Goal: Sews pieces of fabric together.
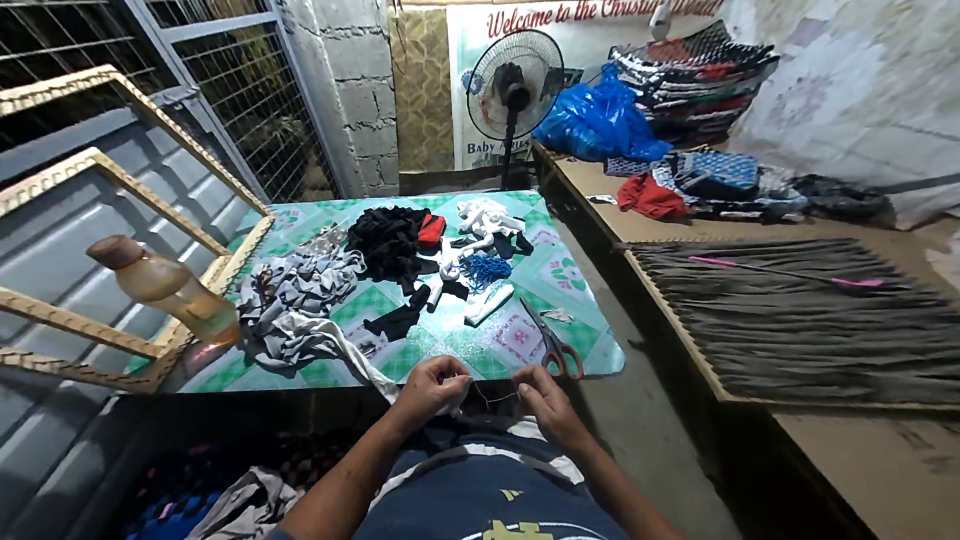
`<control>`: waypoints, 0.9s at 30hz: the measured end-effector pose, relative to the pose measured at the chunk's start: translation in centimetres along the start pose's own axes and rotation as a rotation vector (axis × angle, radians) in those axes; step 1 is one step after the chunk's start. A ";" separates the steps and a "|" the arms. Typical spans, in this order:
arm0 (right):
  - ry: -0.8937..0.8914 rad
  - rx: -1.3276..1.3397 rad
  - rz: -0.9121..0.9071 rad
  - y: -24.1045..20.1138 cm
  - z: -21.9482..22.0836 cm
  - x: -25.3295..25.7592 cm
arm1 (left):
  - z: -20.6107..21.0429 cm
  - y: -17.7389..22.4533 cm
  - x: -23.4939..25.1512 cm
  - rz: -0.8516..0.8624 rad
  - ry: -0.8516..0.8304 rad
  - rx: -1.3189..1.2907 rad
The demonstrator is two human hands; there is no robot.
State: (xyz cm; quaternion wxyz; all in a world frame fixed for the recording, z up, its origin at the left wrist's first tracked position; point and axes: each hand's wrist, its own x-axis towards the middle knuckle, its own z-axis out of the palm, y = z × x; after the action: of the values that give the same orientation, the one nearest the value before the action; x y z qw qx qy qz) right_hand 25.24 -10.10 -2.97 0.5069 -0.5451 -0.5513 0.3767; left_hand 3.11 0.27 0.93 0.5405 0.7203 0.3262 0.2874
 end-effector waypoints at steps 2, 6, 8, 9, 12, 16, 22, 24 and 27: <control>0.012 -0.017 -0.038 -0.3 -0.3 0.2 | 0.0 1.2 0.6 0.013 -0.025 -0.005; 0.059 -0.025 -0.172 -1.4 -1.2 1.2 | 0.3 4.7 1.8 0.113 -0.073 -0.053; 0.083 -0.006 -0.269 -2.1 -1.7 1.8 | 0.7 6.6 2.2 0.187 -0.111 -0.106; 0.095 -0.004 -0.301 -2.7 -1.9 2.0 | 0.9 7.6 2.3 0.228 -0.136 -0.126; 0.127 0.029 -0.333 -4.2 -2.3 2.0 | 1.5 9.4 2.3 0.322 -0.219 -0.159; 0.173 0.104 -0.355 -4.2 -2.4 1.7 | 2.3 8.5 2.7 0.317 -0.212 -0.108; 0.104 0.137 -0.338 -3.7 -1.7 1.0 | 2.9 6.1 3.0 0.237 -0.121 0.007; 0.085 0.080 -0.358 -3.6 -1.1 1.1 | 3.1 5.5 3.0 0.260 -0.081 0.064; 0.120 0.038 -0.361 -3.4 -0.3 1.2 | 3.4 4.7 2.9 0.310 -0.009 0.156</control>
State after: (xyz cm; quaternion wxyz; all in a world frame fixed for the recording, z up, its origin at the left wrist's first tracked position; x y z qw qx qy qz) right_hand 24.89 -9.34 0.57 0.6084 -0.4490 -0.6019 0.2569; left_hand 8.28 -0.40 4.78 0.4335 0.8031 0.2303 0.3378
